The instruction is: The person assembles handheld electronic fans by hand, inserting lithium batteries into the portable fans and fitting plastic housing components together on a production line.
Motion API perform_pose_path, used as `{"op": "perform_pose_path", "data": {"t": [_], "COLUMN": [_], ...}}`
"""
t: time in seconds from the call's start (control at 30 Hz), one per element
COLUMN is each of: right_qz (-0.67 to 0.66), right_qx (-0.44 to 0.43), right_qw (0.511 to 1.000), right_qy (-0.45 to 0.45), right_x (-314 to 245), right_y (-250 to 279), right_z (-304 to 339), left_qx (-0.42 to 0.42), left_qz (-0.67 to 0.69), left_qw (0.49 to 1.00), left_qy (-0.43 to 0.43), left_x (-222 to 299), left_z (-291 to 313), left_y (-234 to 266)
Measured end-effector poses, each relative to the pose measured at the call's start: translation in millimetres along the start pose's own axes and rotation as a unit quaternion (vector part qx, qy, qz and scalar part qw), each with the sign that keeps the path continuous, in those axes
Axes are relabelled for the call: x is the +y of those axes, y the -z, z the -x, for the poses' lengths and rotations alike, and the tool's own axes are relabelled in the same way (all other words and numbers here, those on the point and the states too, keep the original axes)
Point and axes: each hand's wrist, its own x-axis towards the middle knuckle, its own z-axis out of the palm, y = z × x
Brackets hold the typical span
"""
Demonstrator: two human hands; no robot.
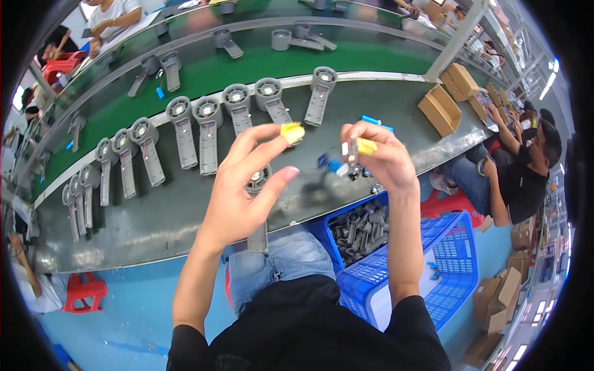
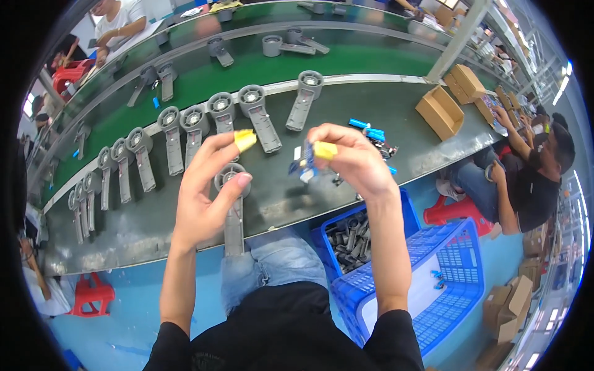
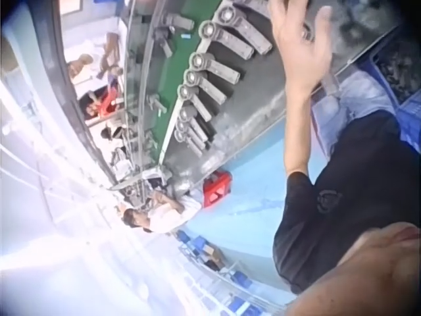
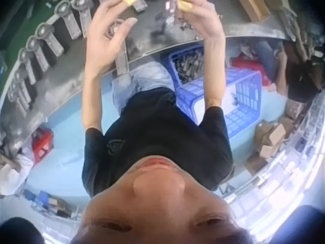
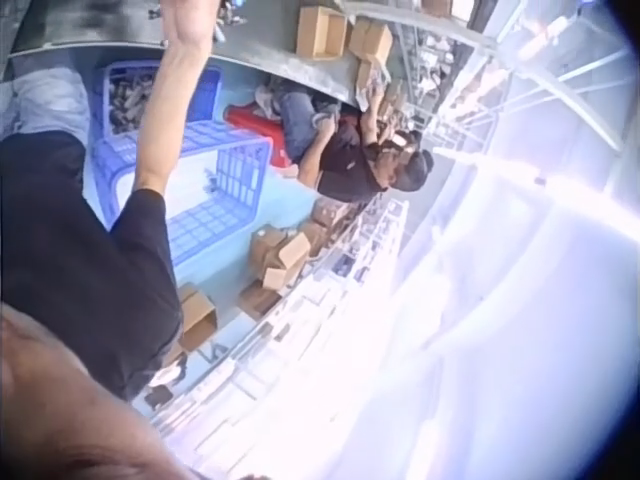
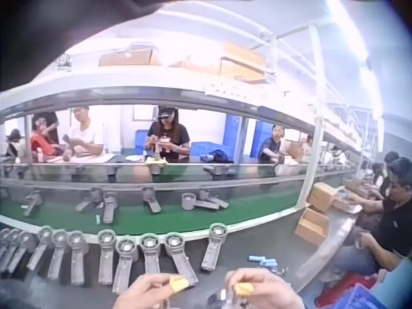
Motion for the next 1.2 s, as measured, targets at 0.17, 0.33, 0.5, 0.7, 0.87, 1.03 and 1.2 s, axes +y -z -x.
{"op": "perform_pose_path", "data": {"t": [0.17,0.33,0.5,0.7,0.87,1.03,1.2], "right_qz": [-0.053,-0.016,0.218,0.405,0.285,0.045,-0.146], "right_qx": [-0.127,-0.073,0.073,0.179,0.173,0.145,0.145], "right_qw": [0.989,0.994,0.973,0.895,0.939,0.988,0.977], "right_qy": [-0.055,-0.085,-0.014,0.051,0.087,0.03,0.048], "right_x": [31,48,83,104,98,85,71], "right_y": [-38,-60,-75,-98,-95,-83,-71], "right_z": [-30,-34,3,9,13,21,23], "left_qx": [-0.105,-0.019,0.07,0.073,0.078,0.019,-0.033], "left_qz": [0.063,0.152,0.226,0.259,0.196,0.146,0.235], "left_qw": [0.992,0.987,0.961,0.948,0.962,0.97,0.943], "left_qy": [0.004,0.054,0.144,0.17,0.173,0.194,0.232], "left_x": [-1,-28,-29,-26,-27,-20,-16], "left_z": [-6,13,13,14,21,26,43], "left_y": [21,34,24,21,19,10,2]}}
